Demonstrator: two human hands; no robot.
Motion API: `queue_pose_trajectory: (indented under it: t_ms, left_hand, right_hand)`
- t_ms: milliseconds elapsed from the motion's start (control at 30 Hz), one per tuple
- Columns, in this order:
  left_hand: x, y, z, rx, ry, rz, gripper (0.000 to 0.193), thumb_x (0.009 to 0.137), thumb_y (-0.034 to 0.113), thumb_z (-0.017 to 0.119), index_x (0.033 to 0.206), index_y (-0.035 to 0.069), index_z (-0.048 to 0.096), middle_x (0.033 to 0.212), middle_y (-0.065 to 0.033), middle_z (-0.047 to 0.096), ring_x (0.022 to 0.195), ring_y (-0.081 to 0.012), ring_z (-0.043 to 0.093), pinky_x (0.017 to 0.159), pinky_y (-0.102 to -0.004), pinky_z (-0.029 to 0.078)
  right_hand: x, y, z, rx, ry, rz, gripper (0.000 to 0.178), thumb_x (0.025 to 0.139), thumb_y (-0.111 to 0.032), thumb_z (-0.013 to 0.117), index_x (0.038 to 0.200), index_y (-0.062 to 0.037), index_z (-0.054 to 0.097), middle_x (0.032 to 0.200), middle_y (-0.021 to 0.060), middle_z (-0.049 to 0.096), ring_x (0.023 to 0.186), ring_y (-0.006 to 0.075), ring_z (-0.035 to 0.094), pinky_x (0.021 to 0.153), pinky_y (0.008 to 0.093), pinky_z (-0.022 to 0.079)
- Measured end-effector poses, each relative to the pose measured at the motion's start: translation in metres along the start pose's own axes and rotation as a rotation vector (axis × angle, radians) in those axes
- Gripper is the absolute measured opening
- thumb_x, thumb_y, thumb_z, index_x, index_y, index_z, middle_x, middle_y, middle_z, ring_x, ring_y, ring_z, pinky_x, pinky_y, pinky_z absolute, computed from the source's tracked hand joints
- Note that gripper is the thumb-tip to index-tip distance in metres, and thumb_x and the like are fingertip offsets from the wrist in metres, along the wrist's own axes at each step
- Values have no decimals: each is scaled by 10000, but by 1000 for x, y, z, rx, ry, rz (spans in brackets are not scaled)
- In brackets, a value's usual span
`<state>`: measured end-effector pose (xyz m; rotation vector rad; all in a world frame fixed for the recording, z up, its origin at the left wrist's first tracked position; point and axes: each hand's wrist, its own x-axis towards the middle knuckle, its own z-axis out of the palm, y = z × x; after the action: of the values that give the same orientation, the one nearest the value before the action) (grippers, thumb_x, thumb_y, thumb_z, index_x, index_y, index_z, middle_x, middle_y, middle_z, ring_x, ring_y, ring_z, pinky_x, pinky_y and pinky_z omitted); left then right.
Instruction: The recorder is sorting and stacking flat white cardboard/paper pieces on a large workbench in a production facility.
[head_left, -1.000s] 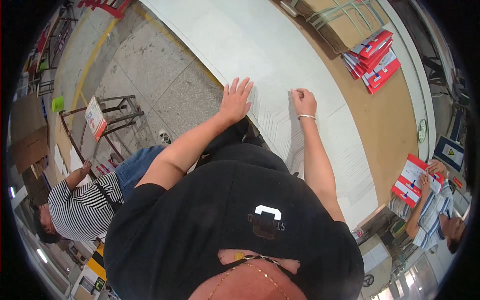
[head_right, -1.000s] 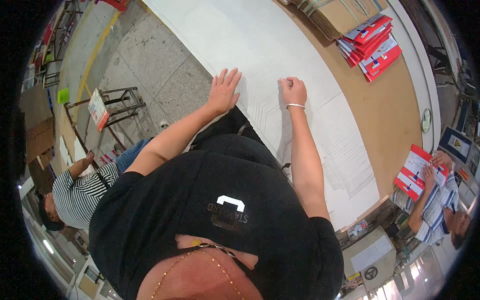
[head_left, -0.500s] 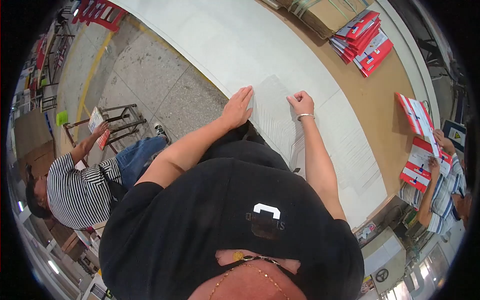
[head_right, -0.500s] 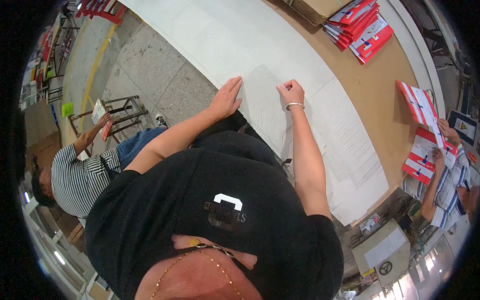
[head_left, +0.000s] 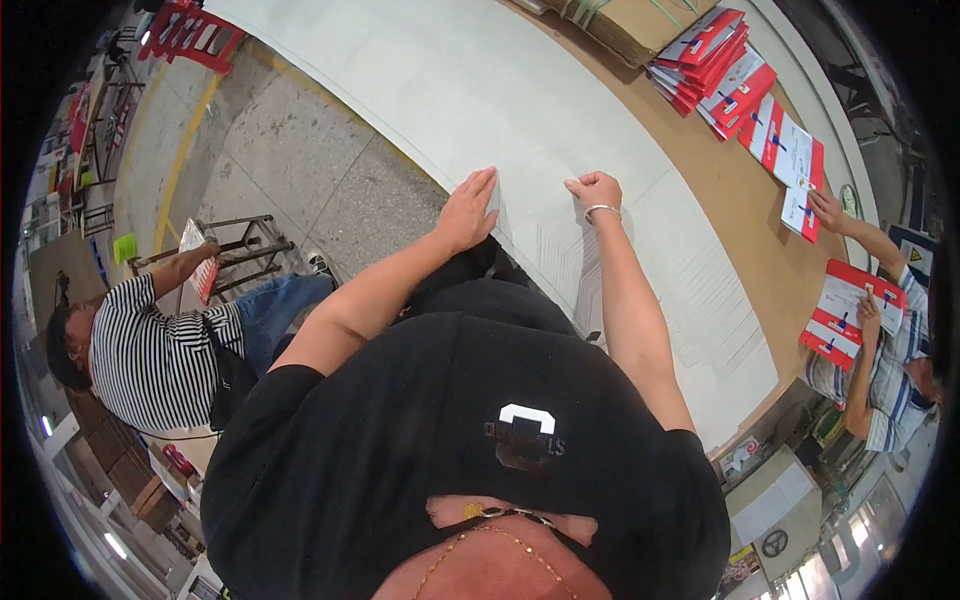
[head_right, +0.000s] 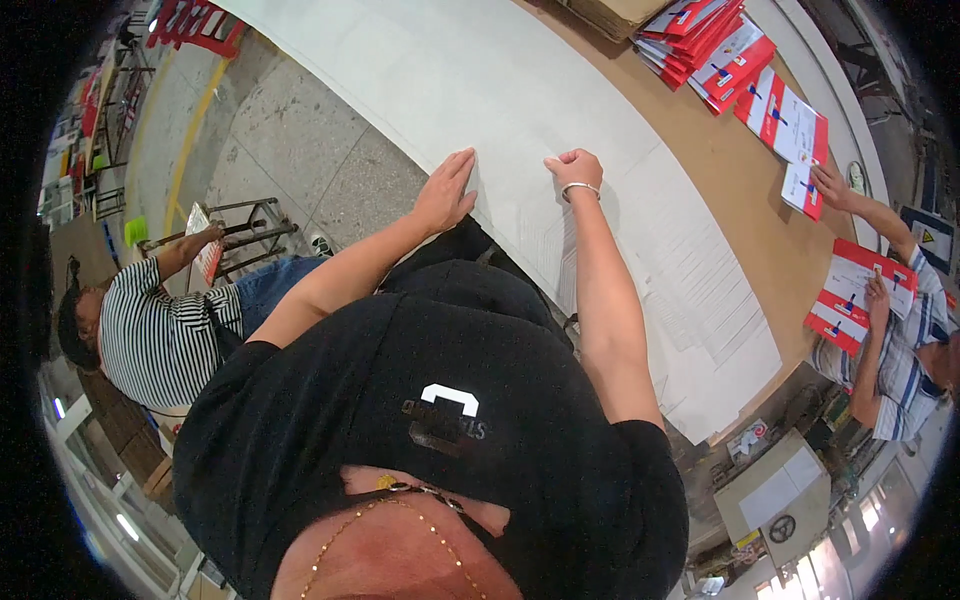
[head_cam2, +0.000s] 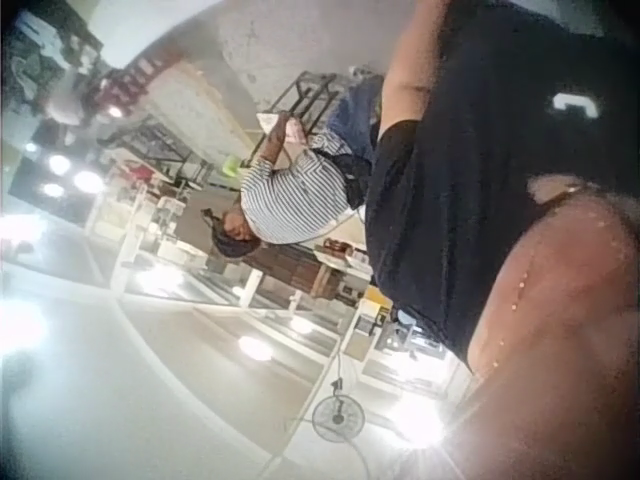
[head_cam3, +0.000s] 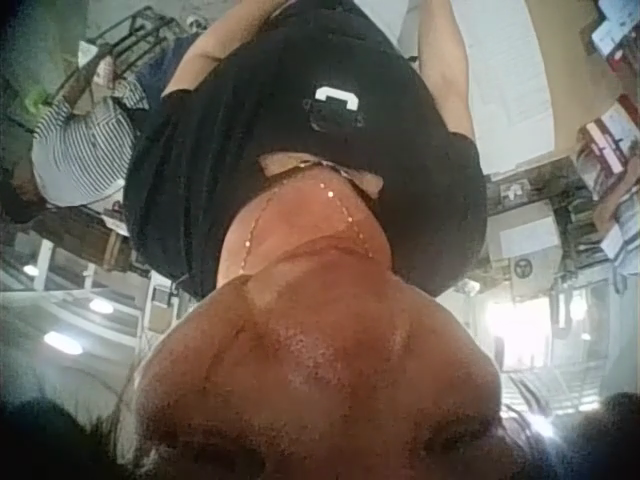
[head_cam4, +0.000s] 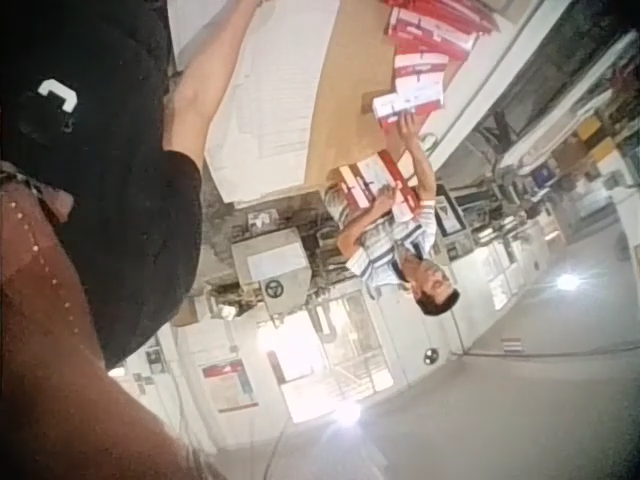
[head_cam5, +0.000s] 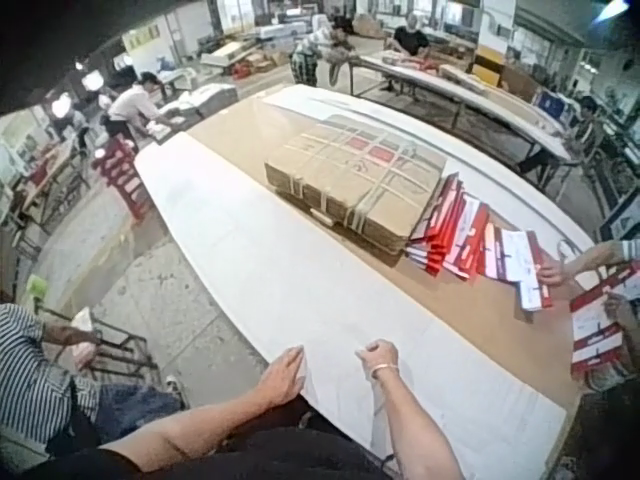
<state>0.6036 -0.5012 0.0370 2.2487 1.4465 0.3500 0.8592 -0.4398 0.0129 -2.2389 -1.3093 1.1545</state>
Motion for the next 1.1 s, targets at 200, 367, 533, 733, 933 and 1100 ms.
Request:
queue_pose_trajectory:
  t_ms: [200,367,533,733,933,1100]
  left_hand:
    - [-3,10,-10,122,-36,46,642,766,191,600,1303,-60,354,1389,-171,323,1257,-348,335,1045,-394,300]
    - [1,7,-5,121,-42,42,645,772,222,596,1307,-50,358,1385,-160,333,1259,-342,326,1038,-400,306]
    - [-2,8,-5,124,-33,37,646,774,227,593,1309,-46,358,1389,-157,331,1265,-343,322,1038,-404,305]
    - [-9,27,-5,188,11,-3,664,783,244,600,1332,-20,333,1430,-128,272,1312,-312,270,1053,-432,277]
    - [-11,48,11,113,-104,131,691,790,239,604,1351,-18,294,1432,-149,265,1310,-332,275,1061,-450,263]
    - [-11,42,21,-129,38,35,677,773,178,618,1338,-32,310,1406,-196,284,1290,-349,300,1052,-423,287]
  right_hand:
    - [-10,1,-8,-140,2,-151,352,621,-349,761,769,-59,629,758,95,653,698,217,611,665,324,494]
    - [-5,8,-5,-39,15,-112,353,614,-360,769,735,-59,629,746,92,654,684,211,612,662,326,495]
    - [-5,7,-4,-39,17,-75,343,610,-362,775,708,-66,633,730,85,654,670,207,612,660,328,494]
    - [-16,16,-28,-108,-66,-202,385,610,-389,768,739,-53,632,740,87,647,685,206,606,657,323,491]
    - [-24,41,-40,-129,-79,-191,413,606,-407,764,757,-50,621,736,86,626,684,210,591,649,326,484]
    - [-26,45,-39,-2,-29,-199,381,598,-363,785,735,-52,612,697,54,609,629,166,555,614,300,474]
